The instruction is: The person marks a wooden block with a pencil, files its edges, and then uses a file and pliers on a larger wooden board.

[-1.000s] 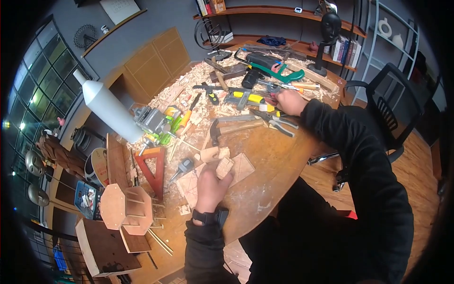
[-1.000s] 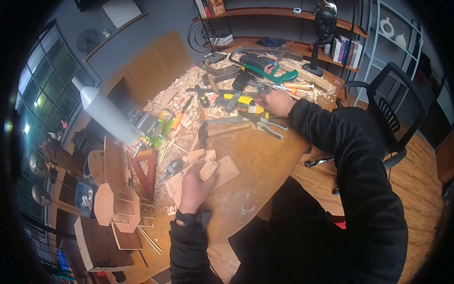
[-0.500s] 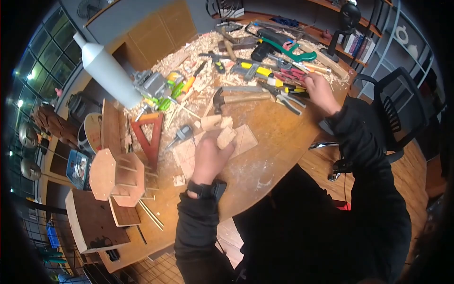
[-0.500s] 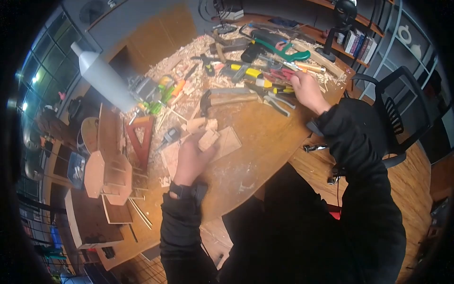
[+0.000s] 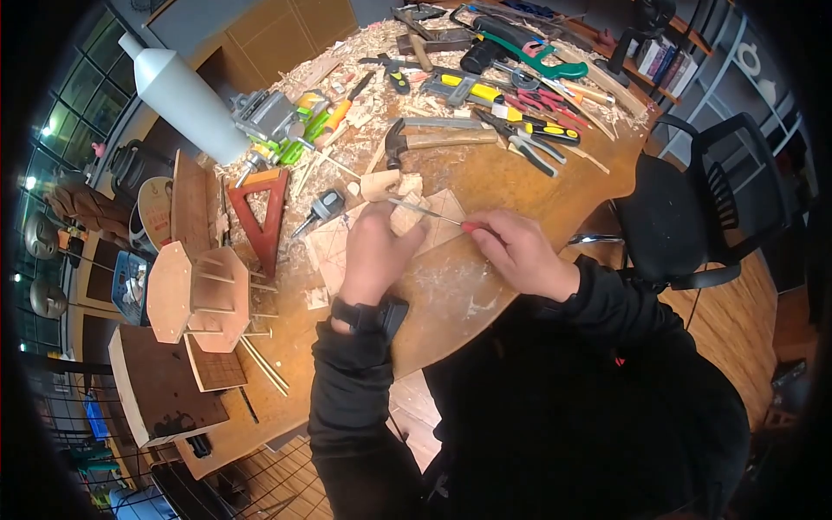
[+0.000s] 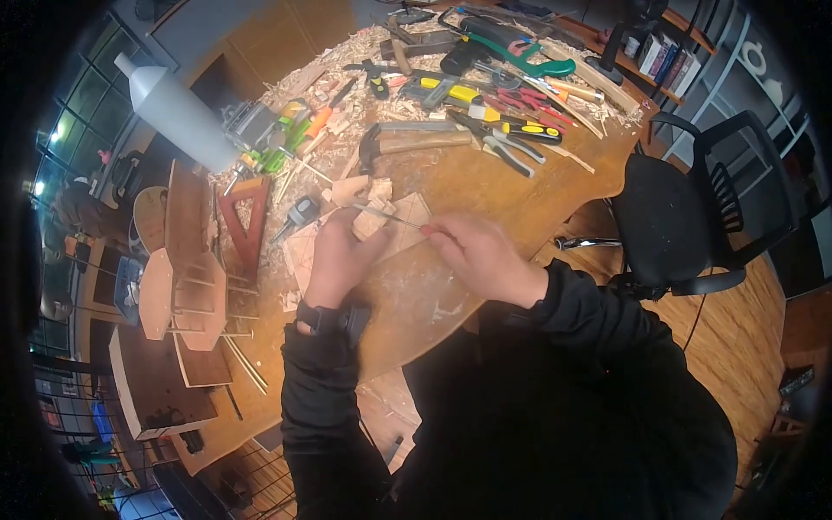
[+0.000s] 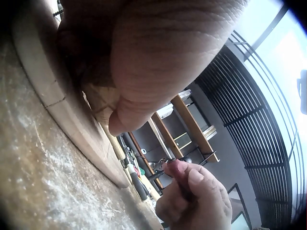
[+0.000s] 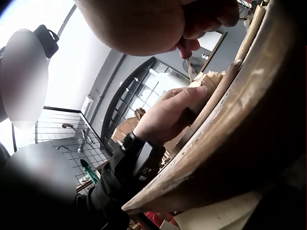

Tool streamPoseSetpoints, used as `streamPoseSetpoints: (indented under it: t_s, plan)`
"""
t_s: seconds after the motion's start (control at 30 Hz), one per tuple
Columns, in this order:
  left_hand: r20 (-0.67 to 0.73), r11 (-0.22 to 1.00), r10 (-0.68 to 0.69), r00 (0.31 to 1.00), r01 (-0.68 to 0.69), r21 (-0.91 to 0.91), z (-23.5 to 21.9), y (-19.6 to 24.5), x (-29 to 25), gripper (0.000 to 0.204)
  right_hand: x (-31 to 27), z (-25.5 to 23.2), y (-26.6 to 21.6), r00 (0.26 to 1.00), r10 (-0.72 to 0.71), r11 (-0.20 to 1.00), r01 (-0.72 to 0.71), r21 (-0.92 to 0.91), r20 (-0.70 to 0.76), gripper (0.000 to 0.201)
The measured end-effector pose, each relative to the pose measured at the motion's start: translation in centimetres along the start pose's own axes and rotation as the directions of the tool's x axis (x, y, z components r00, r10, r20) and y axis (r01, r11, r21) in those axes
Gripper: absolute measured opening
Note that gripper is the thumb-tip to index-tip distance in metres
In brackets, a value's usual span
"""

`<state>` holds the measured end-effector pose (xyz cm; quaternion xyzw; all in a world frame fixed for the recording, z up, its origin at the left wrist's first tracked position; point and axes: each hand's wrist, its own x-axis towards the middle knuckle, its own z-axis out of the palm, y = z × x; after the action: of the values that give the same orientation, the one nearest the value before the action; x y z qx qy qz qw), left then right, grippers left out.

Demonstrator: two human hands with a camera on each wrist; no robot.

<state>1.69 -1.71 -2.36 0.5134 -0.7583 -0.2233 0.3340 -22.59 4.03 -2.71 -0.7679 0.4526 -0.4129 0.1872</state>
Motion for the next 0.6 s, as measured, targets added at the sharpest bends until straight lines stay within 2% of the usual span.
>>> streamPoseSetpoints:
  t_s: [0.07,0.17,0.3,0.37,0.4,0.5,0.57,0.6]
  plan:
    - [-0.003,1.000,-0.014,1.000,0.014,-0.016,0.0,0.2,0.0,0.041,0.2,0.3,-0.4,1.000,0.021,0.997,-0.022,0.073,0.015,0.018]
    - [-0.011,0.999,-0.001,1.000,0.001,-0.033,0.0,0.3,0.0,0.041,0.4,0.7,-0.5,0.999,-0.039,0.998,0.038,0.057,0.020,0.020]
    - [-0.014,1.000,0.003,1.000,-0.003,-0.013,0.1,-0.1,0.0,0.041,0.5,1.1,-0.2,0.997,-0.047,0.999,0.046,0.017,0.068,0.020]
    - [0.014,0.999,-0.043,0.999,0.043,0.004,0.1,-0.1,0.1,0.040,0.7,0.8,-0.3,0.983,0.066,0.996,-0.054,-0.073,0.172,0.020]
    - [0.010,0.999,-0.049,0.999,0.049,-0.001,0.0,0.1,0.1,0.040,0.7,0.9,-0.5,0.981,0.066,0.996,-0.053,-0.076,0.180,0.020]
    - [0.016,0.998,-0.060,0.998,0.060,0.011,-0.2,0.4,0.0,0.040,0.9,1.5,-1.0,0.986,0.067,0.997,-0.062,-0.038,0.153,0.022]
    - [-0.002,0.999,-0.050,0.999,0.050,0.013,-0.1,0.3,0.0,0.040,1.0,1.8,-1.2,0.994,-0.034,0.999,0.029,0.043,0.106,0.025]
    - [-0.007,0.999,-0.054,0.999,0.054,0.009,-0.2,0.3,0.0,0.040,1.0,1.9,-1.1,0.993,-0.037,0.999,0.032,0.042,0.112,0.025]
